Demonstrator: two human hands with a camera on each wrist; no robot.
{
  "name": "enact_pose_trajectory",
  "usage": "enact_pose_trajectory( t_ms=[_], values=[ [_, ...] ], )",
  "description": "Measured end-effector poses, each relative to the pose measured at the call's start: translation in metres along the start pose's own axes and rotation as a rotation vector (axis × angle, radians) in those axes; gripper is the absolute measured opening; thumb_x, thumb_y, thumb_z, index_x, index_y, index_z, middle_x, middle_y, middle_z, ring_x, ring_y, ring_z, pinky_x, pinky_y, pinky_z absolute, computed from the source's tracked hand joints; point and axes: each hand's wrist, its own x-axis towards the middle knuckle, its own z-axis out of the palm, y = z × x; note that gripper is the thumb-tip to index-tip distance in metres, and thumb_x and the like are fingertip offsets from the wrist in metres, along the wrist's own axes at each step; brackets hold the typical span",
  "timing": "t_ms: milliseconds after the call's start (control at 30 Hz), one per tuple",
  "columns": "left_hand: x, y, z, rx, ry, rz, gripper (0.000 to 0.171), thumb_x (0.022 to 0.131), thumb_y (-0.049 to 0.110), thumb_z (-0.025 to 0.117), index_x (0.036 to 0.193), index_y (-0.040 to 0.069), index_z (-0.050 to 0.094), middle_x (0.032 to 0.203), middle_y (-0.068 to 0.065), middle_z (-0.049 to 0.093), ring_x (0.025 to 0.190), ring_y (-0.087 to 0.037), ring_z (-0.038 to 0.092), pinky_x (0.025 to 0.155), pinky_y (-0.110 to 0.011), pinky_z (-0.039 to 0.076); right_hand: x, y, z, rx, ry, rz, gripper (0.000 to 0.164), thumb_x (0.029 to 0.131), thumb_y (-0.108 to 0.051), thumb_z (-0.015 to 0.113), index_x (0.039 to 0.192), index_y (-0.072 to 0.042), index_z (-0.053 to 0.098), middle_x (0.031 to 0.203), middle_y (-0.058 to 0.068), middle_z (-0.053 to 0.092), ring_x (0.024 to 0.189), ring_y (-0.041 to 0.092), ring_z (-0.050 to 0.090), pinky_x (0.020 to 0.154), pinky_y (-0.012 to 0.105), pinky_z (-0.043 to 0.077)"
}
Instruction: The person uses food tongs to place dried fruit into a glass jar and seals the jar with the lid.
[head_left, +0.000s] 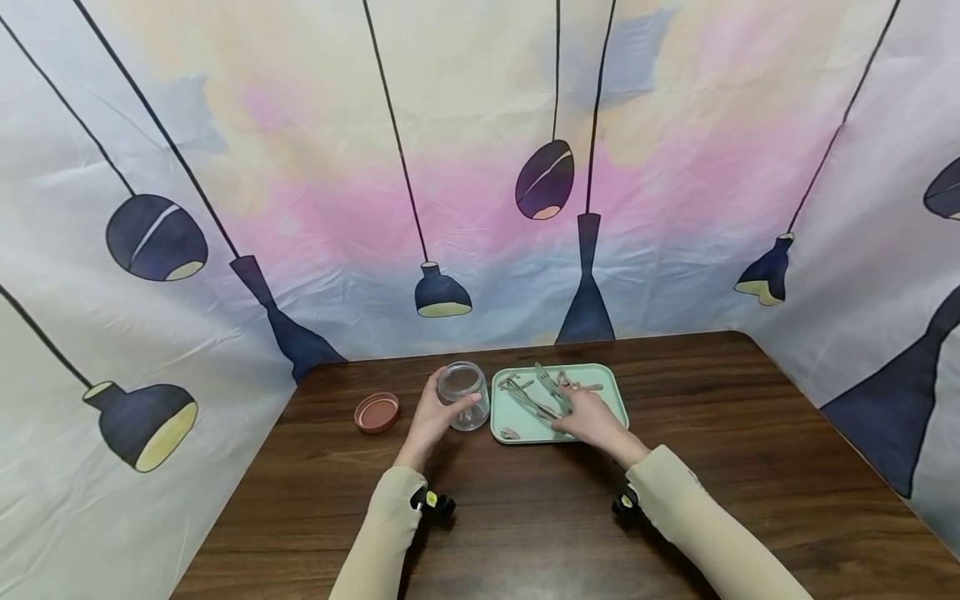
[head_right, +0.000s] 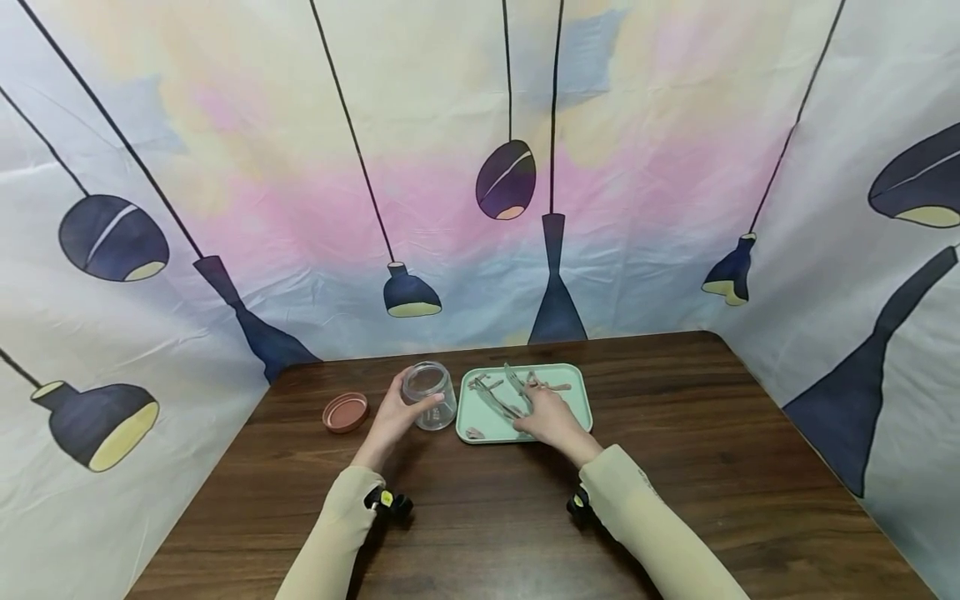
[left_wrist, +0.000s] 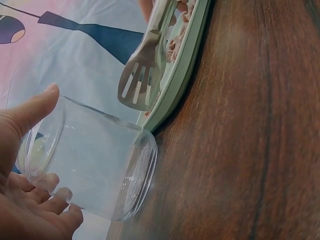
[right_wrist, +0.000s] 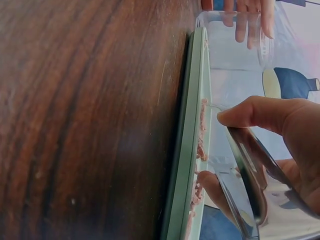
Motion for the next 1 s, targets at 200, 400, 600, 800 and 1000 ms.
enact_pose_trajectory(
  t_ms=[200, 400, 600, 800, 1000],
  values=[
    [0.011, -0.016, 0.002, -0.002, 0.001, -0.006, 0.094, 0.086, 0.023, 0.083, 0.158, 0.002, 0.025, 0.156, -0.026, 0.034, 0.141, -0.043, 0.035, 0.110, -0.063, 0.031, 0.001, 0.001, 0.000, -0.022, -0.016, -0.008, 0.065, 0.084, -0.010, 0.075, 0.143, 0.004, 0.053, 0.144, 0.025, 0.052, 0.079, 0.028, 0.062, 0.065, 0.037, 0.040],
    [0.015, -0.029, 0.002, -0.005, -0.001, 0.000, 0.097, 0.085, 0.032, 0.084, 0.158, 0.007, 0.026, 0.156, -0.022, 0.034, 0.141, -0.040, 0.036, 0.110, -0.062, 0.030, -0.002, 0.003, 0.002, -0.059, -0.034, -0.032, 0.059, 0.085, -0.011, 0.075, 0.140, 0.001, 0.058, 0.122, 0.022, 0.067, 0.089, 0.029, 0.067, 0.067, 0.036, 0.044],
    [0.013, -0.026, 0.001, -0.017, 0.000, 0.020, 0.098, 0.084, 0.036, 0.084, 0.158, 0.009, 0.027, 0.156, -0.019, 0.034, 0.142, -0.039, 0.034, 0.111, -0.061, 0.029, -0.009, 0.002, 0.001, -0.065, -0.028, -0.067, 0.055, 0.085, -0.007, 0.072, 0.139, -0.003, 0.061, 0.059, 0.002, 0.054, 0.045, 0.011, 0.029, 0.054, 0.029, 0.033],
    [0.012, -0.029, 0.000, -0.027, -0.004, 0.017, 0.096, 0.085, 0.031, 0.083, 0.158, 0.007, 0.026, 0.157, -0.020, 0.033, 0.143, -0.040, 0.033, 0.112, -0.061, 0.028, -0.016, 0.000, 0.002, -0.081, -0.051, -0.089, 0.051, 0.089, -0.011, 0.074, 0.138, -0.005, 0.063, 0.070, 0.011, 0.066, 0.042, 0.009, 0.034, 0.056, 0.029, 0.037],
    [0.013, -0.025, 0.002, -0.032, -0.014, 0.012, 0.095, 0.087, 0.028, 0.082, 0.159, 0.006, 0.024, 0.158, -0.022, 0.030, 0.144, -0.042, 0.030, 0.113, -0.062, 0.025, -0.017, -0.002, -0.005, -0.093, -0.061, -0.118, 0.048, 0.089, -0.008, 0.073, 0.136, -0.005, 0.064, 0.056, 0.000, 0.054, 0.042, 0.009, 0.031, 0.053, 0.028, 0.034]
  ],
)
